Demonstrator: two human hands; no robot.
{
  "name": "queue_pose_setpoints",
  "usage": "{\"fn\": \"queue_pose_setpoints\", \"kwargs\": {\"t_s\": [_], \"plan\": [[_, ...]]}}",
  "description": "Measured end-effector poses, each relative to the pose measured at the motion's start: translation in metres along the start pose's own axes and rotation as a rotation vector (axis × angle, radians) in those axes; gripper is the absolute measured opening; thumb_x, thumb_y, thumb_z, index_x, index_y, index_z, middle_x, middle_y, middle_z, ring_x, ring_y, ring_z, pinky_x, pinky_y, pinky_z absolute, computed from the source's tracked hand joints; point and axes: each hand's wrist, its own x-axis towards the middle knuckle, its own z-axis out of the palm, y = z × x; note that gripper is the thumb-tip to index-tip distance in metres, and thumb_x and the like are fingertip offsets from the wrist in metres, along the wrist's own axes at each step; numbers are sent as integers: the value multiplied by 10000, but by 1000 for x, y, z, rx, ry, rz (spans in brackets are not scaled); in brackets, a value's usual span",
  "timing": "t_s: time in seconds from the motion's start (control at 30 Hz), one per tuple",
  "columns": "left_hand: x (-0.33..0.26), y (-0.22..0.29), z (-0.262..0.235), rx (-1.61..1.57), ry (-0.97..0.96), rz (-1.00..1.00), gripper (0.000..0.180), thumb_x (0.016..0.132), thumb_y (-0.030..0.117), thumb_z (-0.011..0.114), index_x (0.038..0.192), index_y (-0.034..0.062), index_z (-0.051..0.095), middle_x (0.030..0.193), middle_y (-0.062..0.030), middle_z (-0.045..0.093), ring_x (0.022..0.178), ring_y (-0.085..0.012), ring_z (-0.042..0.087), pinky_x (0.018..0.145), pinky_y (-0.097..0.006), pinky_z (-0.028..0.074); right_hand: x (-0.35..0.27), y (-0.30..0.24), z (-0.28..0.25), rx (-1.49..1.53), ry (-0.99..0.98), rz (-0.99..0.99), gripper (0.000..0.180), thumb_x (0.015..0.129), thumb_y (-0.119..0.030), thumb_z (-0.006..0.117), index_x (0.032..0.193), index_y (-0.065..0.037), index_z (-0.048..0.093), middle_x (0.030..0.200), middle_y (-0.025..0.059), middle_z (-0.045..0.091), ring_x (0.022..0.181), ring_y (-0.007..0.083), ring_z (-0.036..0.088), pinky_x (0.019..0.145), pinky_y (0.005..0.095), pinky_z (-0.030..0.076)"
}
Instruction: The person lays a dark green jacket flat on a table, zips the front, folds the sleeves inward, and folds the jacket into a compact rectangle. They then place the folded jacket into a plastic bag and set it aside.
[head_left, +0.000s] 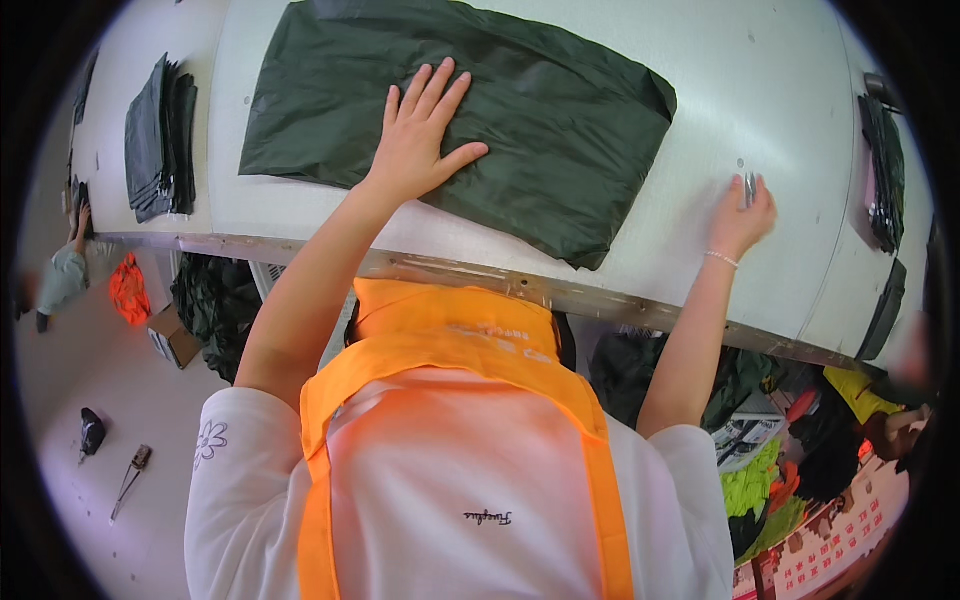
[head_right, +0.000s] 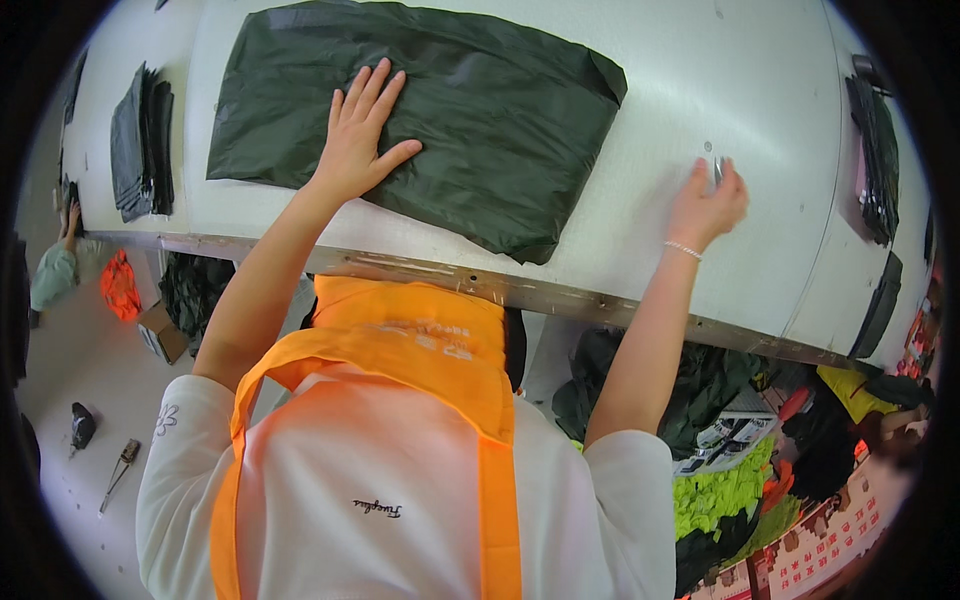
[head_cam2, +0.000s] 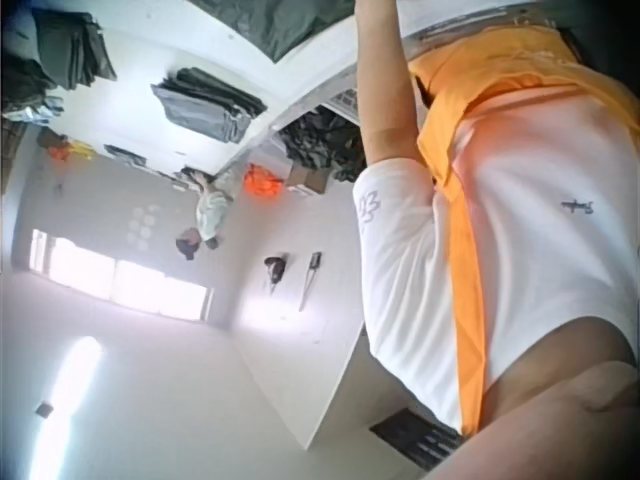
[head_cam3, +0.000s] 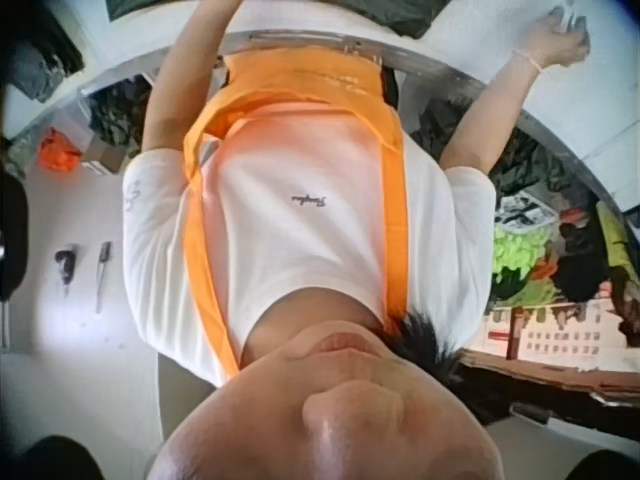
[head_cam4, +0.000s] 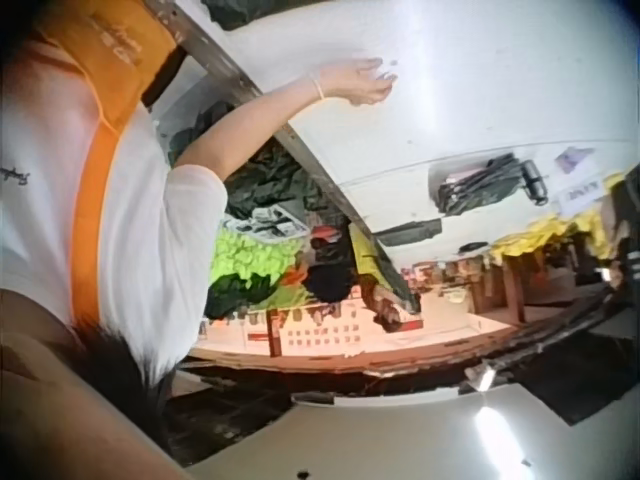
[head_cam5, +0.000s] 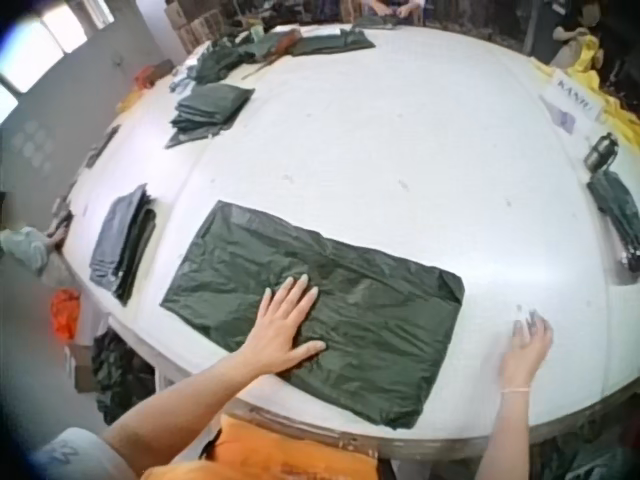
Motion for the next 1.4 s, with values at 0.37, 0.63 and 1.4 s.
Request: {"fn": "queue_pose_setpoints", "kwargs": {"t_s": [0.37,0.63,1.4], "plan": [[3,-20,8,18,11,41,751,863,484,556,1465,149,255,1545,-62,168,1420,-288,144,1131,-507,102,-38,-122,-55,821,-877,308,695,950,-225,496,1504,-152,82,851,101,603,747,198,560,748,318,459],[2,-16,4,148,47,37,766,842,523,576,1455,172,281,1532,-30,218,1407,-260,200,1122,-523,156,-85,-161,-117,772,-783,-274,157,718,-162,748,775,-35,675,832,87,578,841,275,538,758,363,458],[2,-18,11,116,63,22,772,836,514,580,1459,178,271,1537,-29,202,1414,-258,179,1129,-515,140,-74,-159,-105,1123,-1235,-11,72,861,-61,602,849,8,582,715,33,613,635,81,538,608,227,453]]}}
